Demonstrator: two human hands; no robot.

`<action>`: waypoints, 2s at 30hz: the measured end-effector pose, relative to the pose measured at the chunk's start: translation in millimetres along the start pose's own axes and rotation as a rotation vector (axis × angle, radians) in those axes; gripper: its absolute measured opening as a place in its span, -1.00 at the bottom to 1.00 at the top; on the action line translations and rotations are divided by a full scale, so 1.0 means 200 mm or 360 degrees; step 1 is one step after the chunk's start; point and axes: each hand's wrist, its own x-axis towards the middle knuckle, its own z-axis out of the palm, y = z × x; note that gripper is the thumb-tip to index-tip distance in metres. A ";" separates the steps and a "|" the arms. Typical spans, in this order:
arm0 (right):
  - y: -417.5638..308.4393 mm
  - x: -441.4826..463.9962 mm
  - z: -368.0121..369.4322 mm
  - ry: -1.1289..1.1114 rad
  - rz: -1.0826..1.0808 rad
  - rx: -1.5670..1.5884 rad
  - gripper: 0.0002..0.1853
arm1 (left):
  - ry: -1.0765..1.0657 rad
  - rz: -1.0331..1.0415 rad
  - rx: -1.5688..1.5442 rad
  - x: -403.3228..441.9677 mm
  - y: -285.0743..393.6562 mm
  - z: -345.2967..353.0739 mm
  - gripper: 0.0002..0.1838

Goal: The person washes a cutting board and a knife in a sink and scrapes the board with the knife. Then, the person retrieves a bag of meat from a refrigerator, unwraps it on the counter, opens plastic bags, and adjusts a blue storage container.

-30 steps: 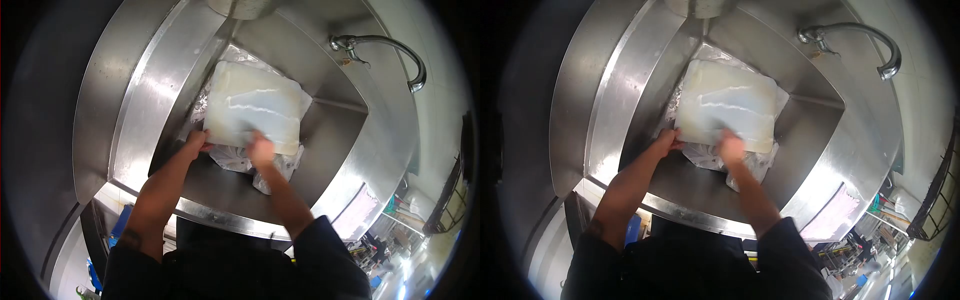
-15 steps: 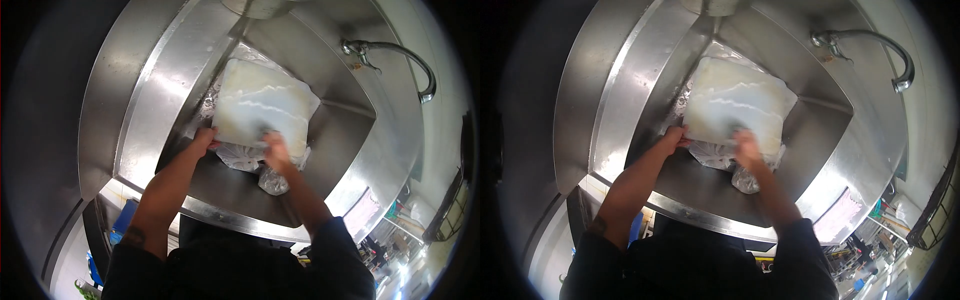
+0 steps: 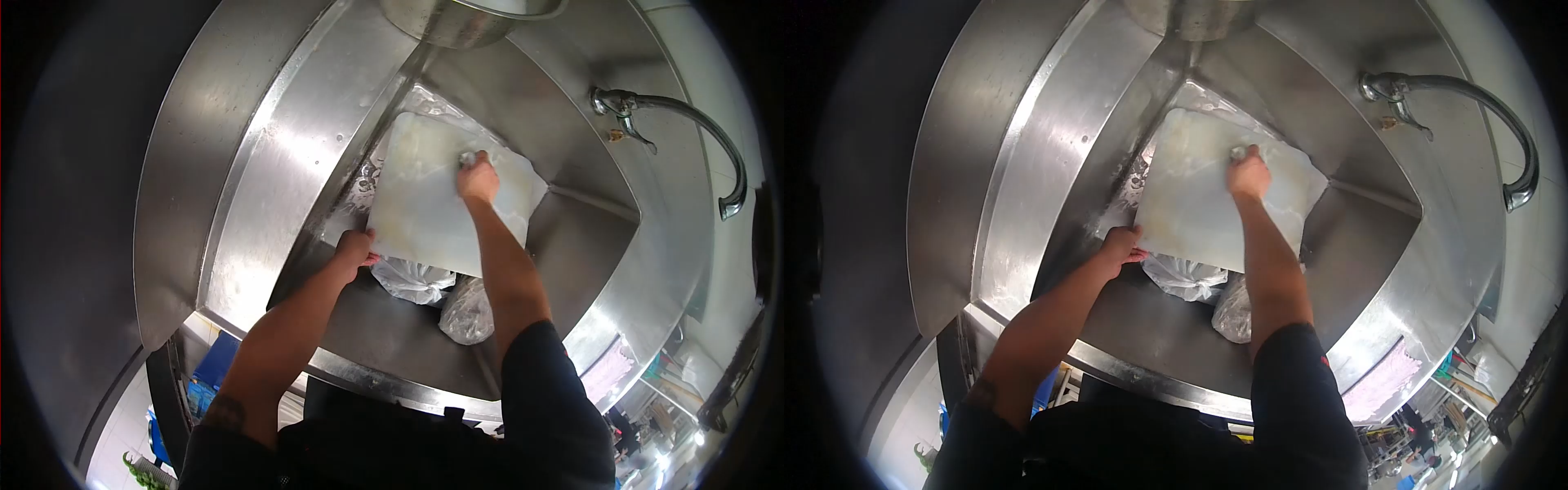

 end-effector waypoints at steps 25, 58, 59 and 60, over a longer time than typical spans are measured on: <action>-0.49 -0.60 0.11 -0.0513 -0.0871 -0.0023 -0.57 | -0.0053 0.0131 -0.0307 -0.01 -0.05 0.04 -0.68; 0.65 -0.61 -0.26 -0.0079 0.0038 0.0046 -0.56 | -0.0129 0.0180 -0.0202 0.05 0.01 0.03 -0.66; 0.73 -0.54 -0.39 -0.0263 0.0343 0.0020 -0.56 | -0.0137 0.0209 -0.0205 0.07 0.00 0.01 -0.66; 0.77 -0.46 -0.51 0.0071 0.0229 0.0314 -0.51 | -0.0109 0.0201 -0.0194 0.09 -0.01 0.00 -0.66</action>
